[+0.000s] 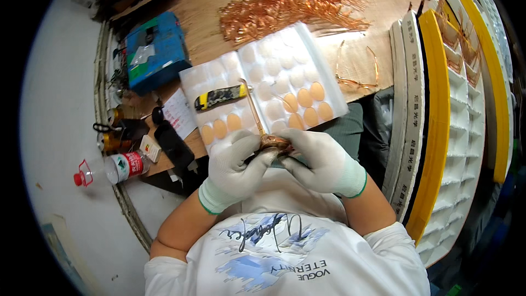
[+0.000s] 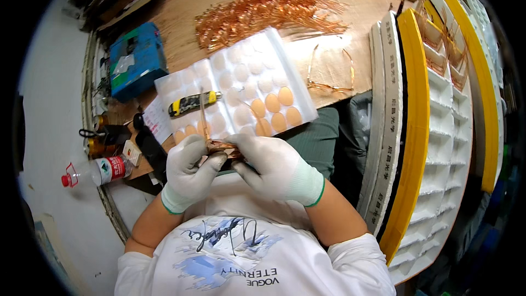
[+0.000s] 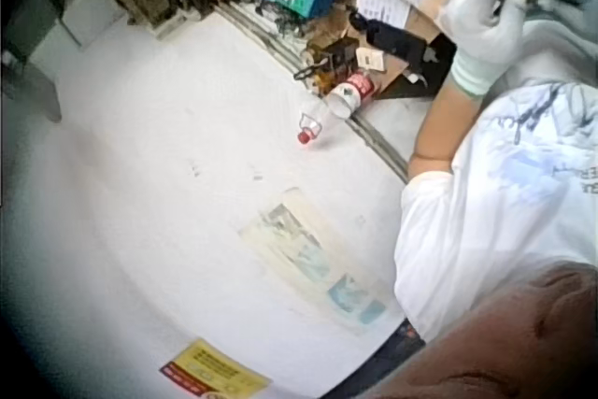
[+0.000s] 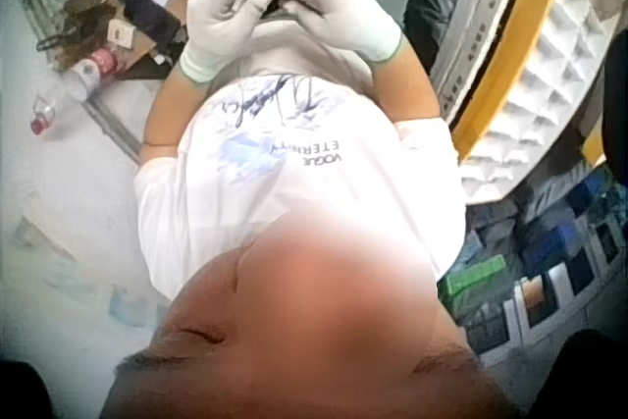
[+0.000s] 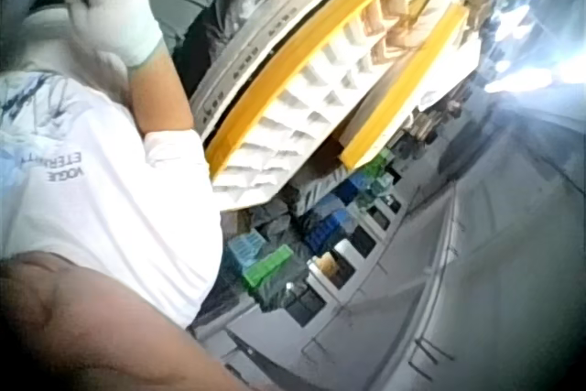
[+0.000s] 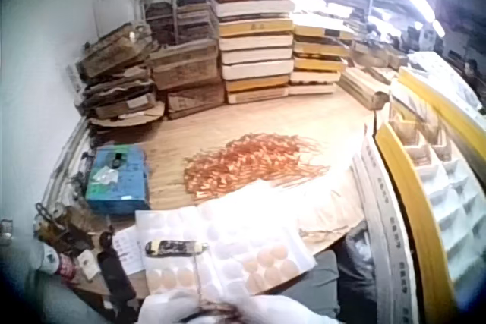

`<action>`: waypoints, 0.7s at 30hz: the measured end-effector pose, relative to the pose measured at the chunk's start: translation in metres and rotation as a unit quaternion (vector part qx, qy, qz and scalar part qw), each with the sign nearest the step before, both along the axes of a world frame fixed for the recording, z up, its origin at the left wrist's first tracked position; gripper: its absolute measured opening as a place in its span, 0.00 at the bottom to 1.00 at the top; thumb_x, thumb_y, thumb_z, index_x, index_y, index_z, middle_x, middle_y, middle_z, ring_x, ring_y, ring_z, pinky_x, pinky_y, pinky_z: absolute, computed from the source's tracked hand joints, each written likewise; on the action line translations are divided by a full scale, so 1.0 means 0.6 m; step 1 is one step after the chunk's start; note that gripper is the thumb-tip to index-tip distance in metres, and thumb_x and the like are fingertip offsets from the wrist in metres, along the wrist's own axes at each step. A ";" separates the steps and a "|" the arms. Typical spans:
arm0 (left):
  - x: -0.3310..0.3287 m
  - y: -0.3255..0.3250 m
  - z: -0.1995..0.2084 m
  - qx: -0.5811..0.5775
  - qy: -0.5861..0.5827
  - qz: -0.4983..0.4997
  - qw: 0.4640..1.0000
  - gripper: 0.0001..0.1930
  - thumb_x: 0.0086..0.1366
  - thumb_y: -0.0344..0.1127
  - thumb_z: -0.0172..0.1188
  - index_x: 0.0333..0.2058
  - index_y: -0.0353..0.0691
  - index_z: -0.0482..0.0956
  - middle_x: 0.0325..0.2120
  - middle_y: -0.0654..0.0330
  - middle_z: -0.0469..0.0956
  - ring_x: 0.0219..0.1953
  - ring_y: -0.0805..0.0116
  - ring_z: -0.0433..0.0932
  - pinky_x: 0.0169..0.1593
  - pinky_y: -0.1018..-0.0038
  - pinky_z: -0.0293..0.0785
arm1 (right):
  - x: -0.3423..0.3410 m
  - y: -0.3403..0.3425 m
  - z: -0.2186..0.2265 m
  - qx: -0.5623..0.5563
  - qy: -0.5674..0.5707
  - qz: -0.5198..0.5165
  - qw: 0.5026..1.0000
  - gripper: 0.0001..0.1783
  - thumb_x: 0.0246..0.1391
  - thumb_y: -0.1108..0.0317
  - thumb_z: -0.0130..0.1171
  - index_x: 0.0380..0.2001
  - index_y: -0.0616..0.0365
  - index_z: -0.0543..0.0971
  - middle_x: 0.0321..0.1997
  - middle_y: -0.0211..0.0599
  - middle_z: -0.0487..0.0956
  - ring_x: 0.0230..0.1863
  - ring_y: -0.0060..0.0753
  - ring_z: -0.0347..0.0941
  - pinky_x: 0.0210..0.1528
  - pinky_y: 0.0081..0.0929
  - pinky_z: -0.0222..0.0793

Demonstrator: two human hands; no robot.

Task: The person repeatedly picks up copper wire loops, attaches small circular components, and places the finished assemblies into a yellow compartmentalized tray. The process is continuous and repetitive, with the person handling each wire loop individually.

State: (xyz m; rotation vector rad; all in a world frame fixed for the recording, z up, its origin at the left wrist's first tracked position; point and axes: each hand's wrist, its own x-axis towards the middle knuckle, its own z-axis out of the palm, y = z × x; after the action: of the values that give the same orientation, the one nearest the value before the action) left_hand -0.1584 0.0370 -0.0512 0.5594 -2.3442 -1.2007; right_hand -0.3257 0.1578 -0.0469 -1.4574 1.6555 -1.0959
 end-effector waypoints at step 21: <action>-0.243 -0.485 -0.272 0.395 -0.050 0.365 0.841 0.23 0.60 0.45 0.68 0.45 0.33 0.77 0.33 0.56 0.75 0.31 0.65 0.73 0.29 0.71 0.72 | -0.245 -0.031 -0.174 0.157 0.430 -0.205 0.865 0.23 0.47 0.76 0.61 0.51 0.62 0.76 0.54 0.51 0.77 0.55 0.53 0.72 0.62 0.45 0.64</action>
State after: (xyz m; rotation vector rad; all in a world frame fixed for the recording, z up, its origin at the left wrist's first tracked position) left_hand -0.3043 -0.2542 -0.2142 1.6283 -1.3236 -1.6830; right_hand -0.4728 0.1395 -0.1512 -1.4932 2.7097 -0.2861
